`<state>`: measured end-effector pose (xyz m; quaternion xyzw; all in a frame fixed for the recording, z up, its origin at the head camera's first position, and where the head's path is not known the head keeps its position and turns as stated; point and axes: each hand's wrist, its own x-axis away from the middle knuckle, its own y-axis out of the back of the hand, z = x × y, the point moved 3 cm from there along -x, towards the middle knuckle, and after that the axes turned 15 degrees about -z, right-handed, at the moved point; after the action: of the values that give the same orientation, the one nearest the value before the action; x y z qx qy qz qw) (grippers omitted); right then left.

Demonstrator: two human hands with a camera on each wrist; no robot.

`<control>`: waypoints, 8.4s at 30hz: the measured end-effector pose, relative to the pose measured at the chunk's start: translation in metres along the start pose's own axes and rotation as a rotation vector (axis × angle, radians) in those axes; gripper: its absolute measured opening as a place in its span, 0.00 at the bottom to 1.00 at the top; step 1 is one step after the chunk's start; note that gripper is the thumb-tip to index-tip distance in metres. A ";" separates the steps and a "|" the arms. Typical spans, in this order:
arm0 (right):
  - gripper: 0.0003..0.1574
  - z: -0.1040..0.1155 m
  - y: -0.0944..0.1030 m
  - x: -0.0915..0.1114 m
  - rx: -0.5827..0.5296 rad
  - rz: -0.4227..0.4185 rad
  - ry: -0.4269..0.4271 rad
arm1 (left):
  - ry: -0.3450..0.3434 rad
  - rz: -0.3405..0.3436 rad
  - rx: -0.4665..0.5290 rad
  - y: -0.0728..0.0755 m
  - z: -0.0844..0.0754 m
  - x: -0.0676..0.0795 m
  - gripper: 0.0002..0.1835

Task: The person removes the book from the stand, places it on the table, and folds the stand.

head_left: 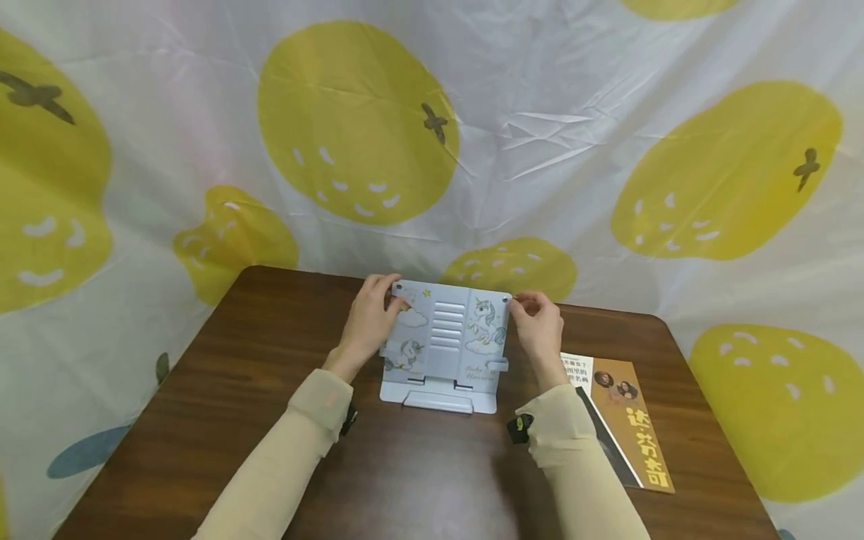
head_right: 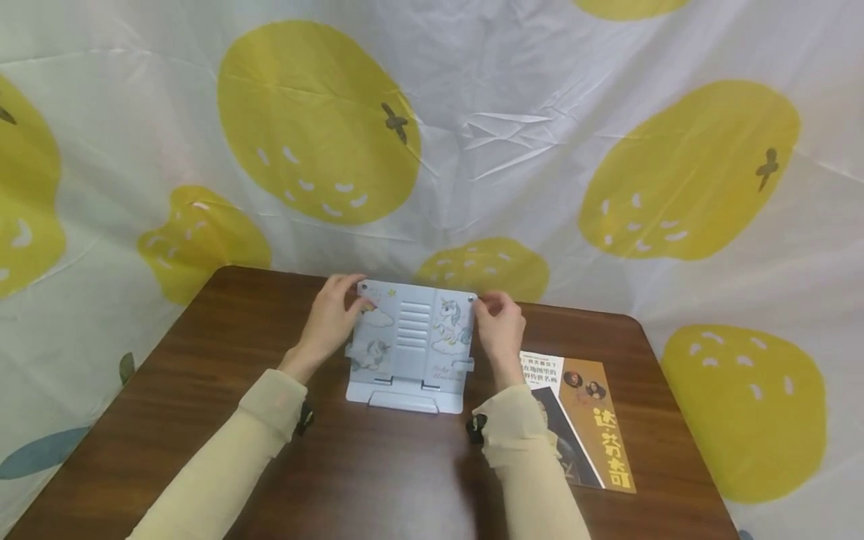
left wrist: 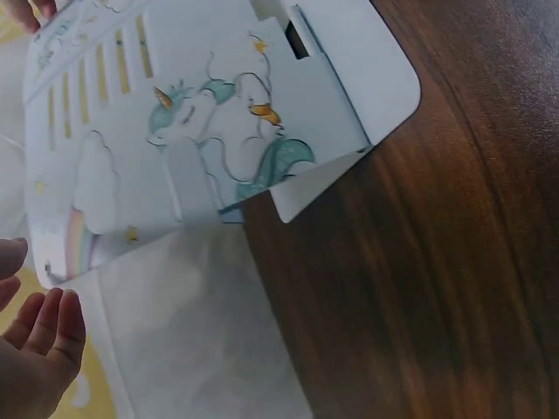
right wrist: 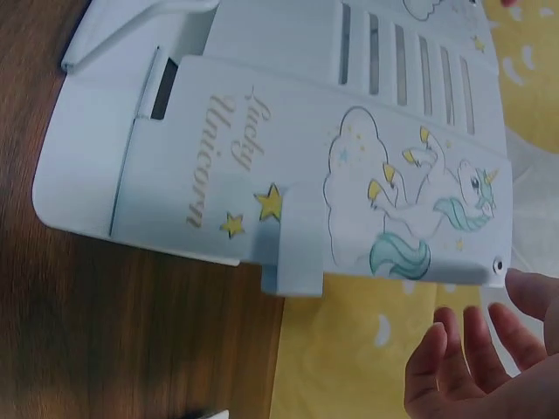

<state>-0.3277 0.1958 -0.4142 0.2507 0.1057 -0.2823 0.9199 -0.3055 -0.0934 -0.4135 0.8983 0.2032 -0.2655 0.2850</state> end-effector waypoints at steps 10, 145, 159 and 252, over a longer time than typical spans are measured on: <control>0.13 0.002 -0.009 0.003 -0.028 -0.064 -0.009 | 0.111 0.009 0.023 -0.014 0.013 -0.002 0.23; 0.20 0.086 -0.114 0.037 0.006 0.476 0.312 | -0.055 -0.057 0.188 0.003 -0.065 0.099 0.12; 0.19 0.084 -0.094 0.042 0.024 0.543 0.381 | -0.056 -0.048 0.201 -0.003 -0.056 0.100 0.11; 0.20 0.067 0.023 0.114 -0.332 0.323 0.213 | 0.147 0.501 -0.193 -0.059 0.034 0.062 0.46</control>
<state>-0.2177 0.1243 -0.3857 0.1383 0.2053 -0.0825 0.9654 -0.3004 -0.0568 -0.4978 0.9061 0.0194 -0.1003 0.4105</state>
